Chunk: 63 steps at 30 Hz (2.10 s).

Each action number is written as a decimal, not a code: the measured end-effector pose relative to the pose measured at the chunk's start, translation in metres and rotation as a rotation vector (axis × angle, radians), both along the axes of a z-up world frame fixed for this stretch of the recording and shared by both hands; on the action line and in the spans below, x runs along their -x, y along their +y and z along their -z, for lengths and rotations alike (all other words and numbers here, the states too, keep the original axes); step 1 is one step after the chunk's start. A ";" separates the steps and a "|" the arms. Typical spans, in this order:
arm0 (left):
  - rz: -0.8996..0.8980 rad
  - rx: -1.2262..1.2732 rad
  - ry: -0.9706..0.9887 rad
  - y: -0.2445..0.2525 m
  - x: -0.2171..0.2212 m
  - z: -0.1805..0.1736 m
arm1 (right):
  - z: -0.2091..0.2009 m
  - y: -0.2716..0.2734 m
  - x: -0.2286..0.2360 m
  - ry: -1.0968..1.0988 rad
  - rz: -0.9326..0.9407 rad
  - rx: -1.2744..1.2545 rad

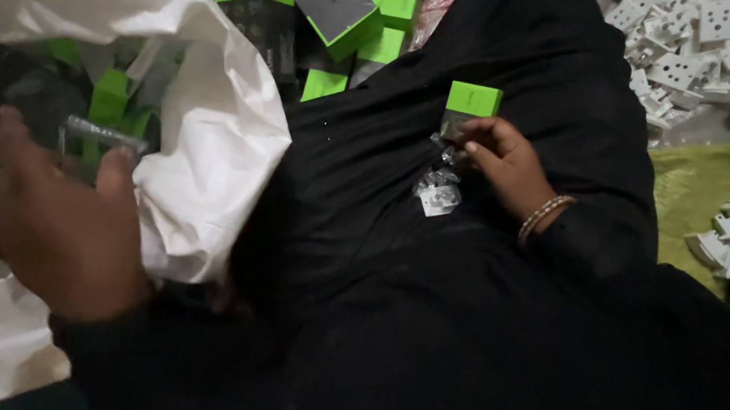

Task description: The person sits on the floor and repeatedly picks up small white electrical components, places them into clear plastic bags, and then into small green and black boxes. The person handles the components one at a time, wrapping them in plastic before placing them into the boxes.

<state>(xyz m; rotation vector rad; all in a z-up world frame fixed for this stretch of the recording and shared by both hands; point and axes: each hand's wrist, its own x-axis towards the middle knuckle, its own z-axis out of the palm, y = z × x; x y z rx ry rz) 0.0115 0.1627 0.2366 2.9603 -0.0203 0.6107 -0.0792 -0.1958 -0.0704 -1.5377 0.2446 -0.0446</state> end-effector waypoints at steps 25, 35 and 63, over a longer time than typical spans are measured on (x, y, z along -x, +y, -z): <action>0.670 0.752 0.497 -0.149 -0.015 0.268 | -0.066 0.006 -0.024 0.083 -0.012 0.880; 0.562 1.800 1.465 -0.152 -0.019 0.276 | -0.038 0.000 -0.003 -0.270 -0.258 0.232; 0.696 1.197 1.239 -0.157 -0.006 0.291 | -0.005 -0.006 -0.003 0.065 -0.158 -0.247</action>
